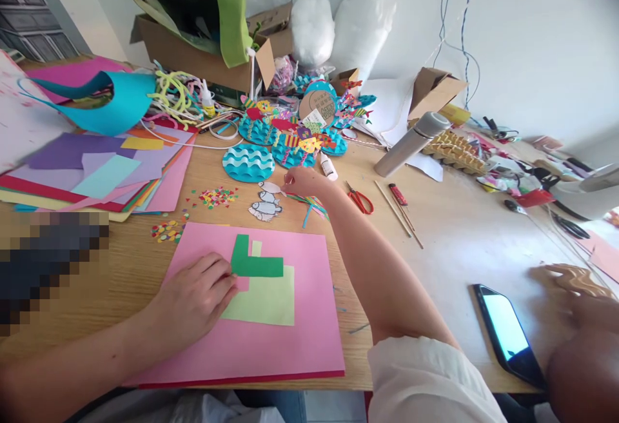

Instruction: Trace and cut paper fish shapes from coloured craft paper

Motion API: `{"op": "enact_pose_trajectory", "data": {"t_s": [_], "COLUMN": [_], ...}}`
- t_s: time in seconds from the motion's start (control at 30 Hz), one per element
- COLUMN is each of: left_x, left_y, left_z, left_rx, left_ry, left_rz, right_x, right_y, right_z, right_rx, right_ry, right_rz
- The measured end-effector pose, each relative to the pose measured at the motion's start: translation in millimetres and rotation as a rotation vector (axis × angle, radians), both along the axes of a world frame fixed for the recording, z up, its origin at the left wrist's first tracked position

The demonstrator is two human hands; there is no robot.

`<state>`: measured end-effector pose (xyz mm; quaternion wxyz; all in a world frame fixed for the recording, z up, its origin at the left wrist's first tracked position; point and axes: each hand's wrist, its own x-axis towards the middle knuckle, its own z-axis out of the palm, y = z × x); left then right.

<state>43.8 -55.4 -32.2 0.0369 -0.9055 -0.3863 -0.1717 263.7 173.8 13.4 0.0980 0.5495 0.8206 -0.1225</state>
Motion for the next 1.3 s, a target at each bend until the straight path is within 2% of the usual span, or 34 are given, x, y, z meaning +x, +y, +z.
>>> {"op": "enact_pose_trajectory", "data": {"t_s": [0.1,0.2,0.37,0.47,0.53,0.6,0.73,0.8,0.87,1.0,1.1,1.3], "left_x": [1,1,0,0,0,0,1,1,0,0,0,1], "left_y": [1,1,0,1,1,0,-2,-4,-6,-7,-6,-4], "left_z": [-0.7,-0.8,0.4,1.2,2.4,4.2,6.7,6.2,4.8,3.0,3.5,6.8], "left_rx": [0.022,0.015,-0.007,-0.01,-0.017,-0.025,-0.033,-0.023,-0.018,-0.027,-0.031,-0.047], "left_ry": [-0.036,-0.063,-0.07,-0.07,-0.066,-0.05,0.0,0.036,0.07,0.066,0.04,0.024], "left_rz": [0.006,0.003,0.006,0.011,0.014,0.017,0.023,0.018,0.017,0.025,0.026,0.03], "right_x": [-5,-11,-9,0,6,11,14,12,9,4,1,-4], "right_y": [-5,-7,-2,-5,-17,-41,-109,-140,-159,-168,-167,-173], "right_z": [-9.0,-8.9,3.5,14.1,19.6,20.8,5.8,-7.1,-19.1,-30.6,-30.1,-29.4], "right_rx": [-0.004,-0.01,-0.05,-0.018,0.031,0.02,-0.263,-0.412,-0.5,-0.507,-0.479,-0.32], "right_ry": [-0.002,-0.01,0.047,0.13,0.29,0.524,0.832,0.856,0.878,0.88,0.837,0.704], "right_rz": [0.028,0.033,0.008,-0.033,-0.096,-0.181,-0.311,-0.319,-0.333,-0.325,-0.287,-0.248]}}
